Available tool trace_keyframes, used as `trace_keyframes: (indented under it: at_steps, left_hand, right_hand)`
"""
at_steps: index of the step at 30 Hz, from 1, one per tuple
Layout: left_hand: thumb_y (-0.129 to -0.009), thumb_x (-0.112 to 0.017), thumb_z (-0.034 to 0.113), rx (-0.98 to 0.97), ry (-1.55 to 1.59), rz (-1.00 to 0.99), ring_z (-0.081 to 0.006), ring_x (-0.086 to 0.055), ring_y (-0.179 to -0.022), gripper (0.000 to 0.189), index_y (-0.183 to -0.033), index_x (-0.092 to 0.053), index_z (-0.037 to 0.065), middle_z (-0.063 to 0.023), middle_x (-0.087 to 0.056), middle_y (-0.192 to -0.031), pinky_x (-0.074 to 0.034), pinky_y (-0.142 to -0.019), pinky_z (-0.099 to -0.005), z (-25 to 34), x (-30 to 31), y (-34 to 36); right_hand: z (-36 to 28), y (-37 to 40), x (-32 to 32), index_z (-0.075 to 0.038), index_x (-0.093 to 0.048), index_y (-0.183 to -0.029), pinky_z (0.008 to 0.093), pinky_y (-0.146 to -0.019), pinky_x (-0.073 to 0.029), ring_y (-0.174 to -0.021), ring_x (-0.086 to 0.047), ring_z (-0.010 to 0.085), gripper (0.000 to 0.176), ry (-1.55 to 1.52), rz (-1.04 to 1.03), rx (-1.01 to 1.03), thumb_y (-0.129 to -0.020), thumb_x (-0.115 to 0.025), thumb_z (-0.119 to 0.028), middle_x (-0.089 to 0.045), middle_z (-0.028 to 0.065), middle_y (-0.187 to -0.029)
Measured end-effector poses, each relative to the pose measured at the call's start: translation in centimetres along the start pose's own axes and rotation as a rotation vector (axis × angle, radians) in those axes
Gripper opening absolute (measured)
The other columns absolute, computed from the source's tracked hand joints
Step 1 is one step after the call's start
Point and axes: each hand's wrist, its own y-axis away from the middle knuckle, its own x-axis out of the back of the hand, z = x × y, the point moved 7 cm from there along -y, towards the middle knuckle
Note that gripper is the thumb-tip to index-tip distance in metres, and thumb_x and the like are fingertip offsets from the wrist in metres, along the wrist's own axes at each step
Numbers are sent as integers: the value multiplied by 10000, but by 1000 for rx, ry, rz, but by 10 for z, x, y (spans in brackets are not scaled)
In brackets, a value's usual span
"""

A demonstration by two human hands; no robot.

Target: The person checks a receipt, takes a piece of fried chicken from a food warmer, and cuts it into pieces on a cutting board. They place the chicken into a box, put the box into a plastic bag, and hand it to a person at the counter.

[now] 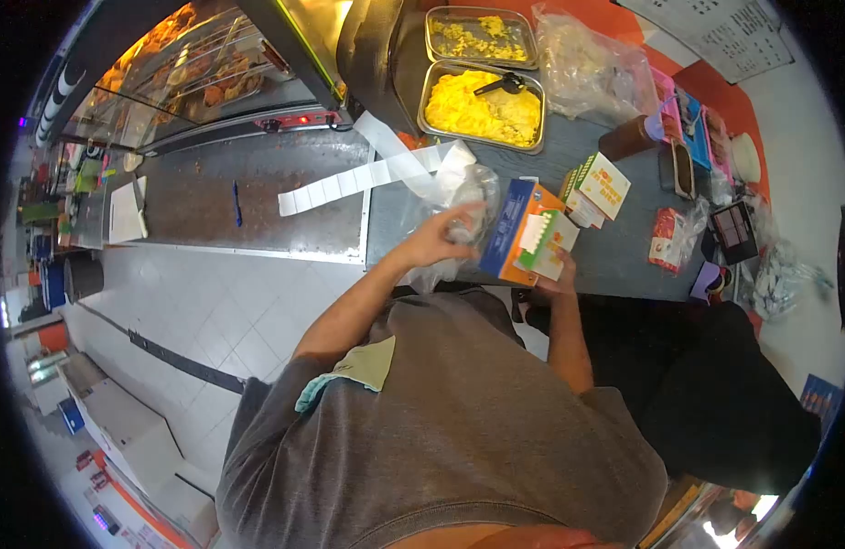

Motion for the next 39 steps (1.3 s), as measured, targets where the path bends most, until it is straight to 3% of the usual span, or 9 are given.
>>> trace_keyframes:
  at_steps: [6, 12, 23, 25, 27, 29, 33, 35, 39]
  left_hand:
    - [-901, -589, 210, 239, -77, 842, -89, -509, -679, 239, -1058, -643, 38, 8, -526, -712, -401, -542, -204, -60, 74, 94]
    - [-952, -534, 303, 331, 395, 868, -13, -354, -513, 269, -994, -661, 69, 79, -422, -624, -245, -422, -197, -67, 63, 115]
    - [-838, -638, 23, 214, 591, 840, -65, -502, -677, 483, -1301, -515, 83, -9, -498, -987, -396, -502, -224, -79, 50, 167]
    - [-853, -589, 32, 195, 744, 1304, -136, -509, -1040, 395, -1242, -520, 36, -89, -489, -1248, -469, -797, -289, -98, 40, 180]
    - [-860, -584, 54, 224, 781, 1370, -160, -541, -972, 335, -1189, -528, 25, -108, -534, -1171, -476, -771, -296, -111, 19, 187]
    - [-850, -658, 135, 585, 930, 865, -135, -586, -726, 240, -1051, -579, 31, -43, -574, -903, -463, -587, -260, -147, -18, 178]
    - [-866, -644, 171, 327, 440, 843, -113, -562, -682, 171, -931, -586, 23, -10, -555, -746, -462, -589, -252, -83, 16, 153]
    - [-870, -639, 180, 390, 363, 929, -86, -519, -618, 162, -834, -567, 40, 0, -559, -735, -455, -569, -242, -96, 33, 154]
    - [-883, -620, 151, 349, 684, 1119, -67, -494, -586, 141, -830, -561, 35, 4, -558, -712, -434, -514, -235, -119, 9, 142]
  right_hand:
    - [2, 16, -78, -13, -368, -1341, 540, -942, -469, -1123, -557, 340, 713, -55, -293, -278, -738, -648, -269, -523, 182, -1243]
    - [110, -23, -92, -28, -476, -1285, 431, -945, -467, -1062, -602, 299, 552, 63, -251, -904, -849, -582, -349, -569, 191, -1220]
    - [212, -74, -131, -83, -504, -1232, 374, -894, -474, -1065, -577, 239, 426, 25, 60, -315, -873, -579, -300, -582, 82, -1174]
    - [194, -76, -131, -81, -476, -1257, 373, -883, -482, -1060, -579, 236, 461, 292, 98, -12, -856, -611, -265, -573, 82, -1181]
    - [199, -85, -129, -75, -453, -1275, 374, -897, -473, -1072, -571, 233, 487, 137, 73, -151, -852, -617, -252, -565, 80, -1187]
    - [206, -88, -125, -69, -430, -1293, 374, -912, -464, -1084, -563, 230, 515, -22, 61, -298, -847, -623, -238, -557, 79, -1193]
    - [181, -107, -117, -69, -381, -1341, 376, -970, -411, -1139, -520, 221, 597, 157, 76, -51, -824, -646, -205, -519, 92, -1228]
    - [117, -91, -141, -50, -362, -1353, 362, -942, -433, -1124, -527, 226, 668, 933, 54, 747, -781, -684, -172, -504, 130, -1237]
    - [100, -89, -156, -8, -359, -1313, 343, -917, -464, -1071, -561, 233, 661, 726, -123, 298, -759, -699, -128, -535, 154, -1174]
